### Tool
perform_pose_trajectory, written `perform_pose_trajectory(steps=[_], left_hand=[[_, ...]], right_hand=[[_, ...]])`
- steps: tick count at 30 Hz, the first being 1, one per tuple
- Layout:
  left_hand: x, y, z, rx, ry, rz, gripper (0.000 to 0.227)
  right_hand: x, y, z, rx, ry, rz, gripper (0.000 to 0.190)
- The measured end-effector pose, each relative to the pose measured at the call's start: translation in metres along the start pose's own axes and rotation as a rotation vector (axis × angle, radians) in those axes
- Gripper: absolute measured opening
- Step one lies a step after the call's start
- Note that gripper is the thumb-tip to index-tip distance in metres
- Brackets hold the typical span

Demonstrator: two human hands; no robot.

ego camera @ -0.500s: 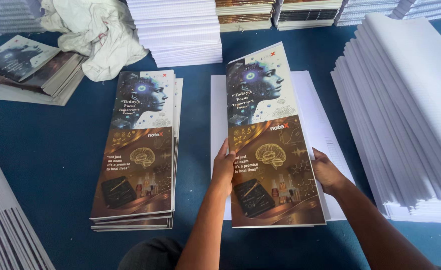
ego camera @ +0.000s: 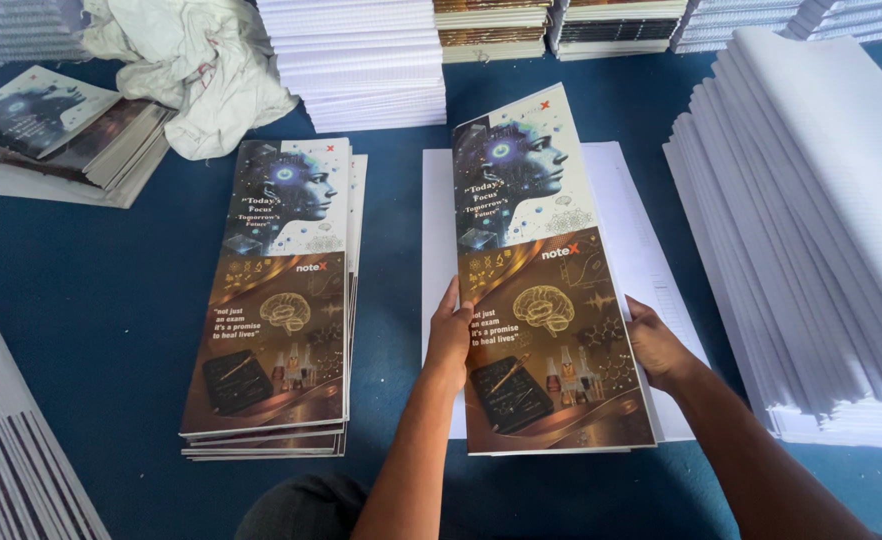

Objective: The person assembles notebooks by inserting loose index pages into printed covers. They open a cover, place an index sheet inside, close the cover, and stack the completed unit. This process repeats with multiple covers and index sheets on a blue work surface.

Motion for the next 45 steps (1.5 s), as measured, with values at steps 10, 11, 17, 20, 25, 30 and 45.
perform_pose_trajectory(steps=[10,11,17,20,25,30,45], left_hand=[[-0.006,0.011,-0.008,0.053,-0.013,-0.036,0.054],[-0.007,0.013,-0.01,0.066,-0.008,-0.023,0.054],[-0.013,0.019,-0.015,0.096,-0.021,0.006,0.055],[-0.014,0.017,-0.013,0.076,-0.052,-0.02,0.057],[-0.014,0.013,-0.01,0.099,-0.092,-0.1,0.06],[-0.019,0.016,-0.015,0.064,-0.154,-0.202,0.059],[-0.026,0.016,-0.018,0.022,-0.176,-0.076,0.082]], right_hand=[[0.004,0.005,0.006,0.033,-0.027,0.014,0.05],[0.004,0.006,0.006,0.045,-0.034,0.017,0.049],[0.014,0.013,0.01,0.072,-0.037,-0.03,0.042],[0.022,0.019,0.015,0.058,-0.002,-0.064,0.042],[0.035,0.039,0.027,0.001,0.105,-0.043,0.045],[0.05,0.057,0.044,0.055,-0.001,0.021,0.045],[0.072,0.085,0.073,0.149,-0.101,0.012,0.041]])
Point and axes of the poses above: each hand's wrist, its own z-axis towards the middle knuckle, its own x-axis out of the back of the hand, y = z × x, the point moved 2 cm from there along z, towards the middle knuckle, and after that the axes turned 2 degrees about -y, right-handed, at the moved point
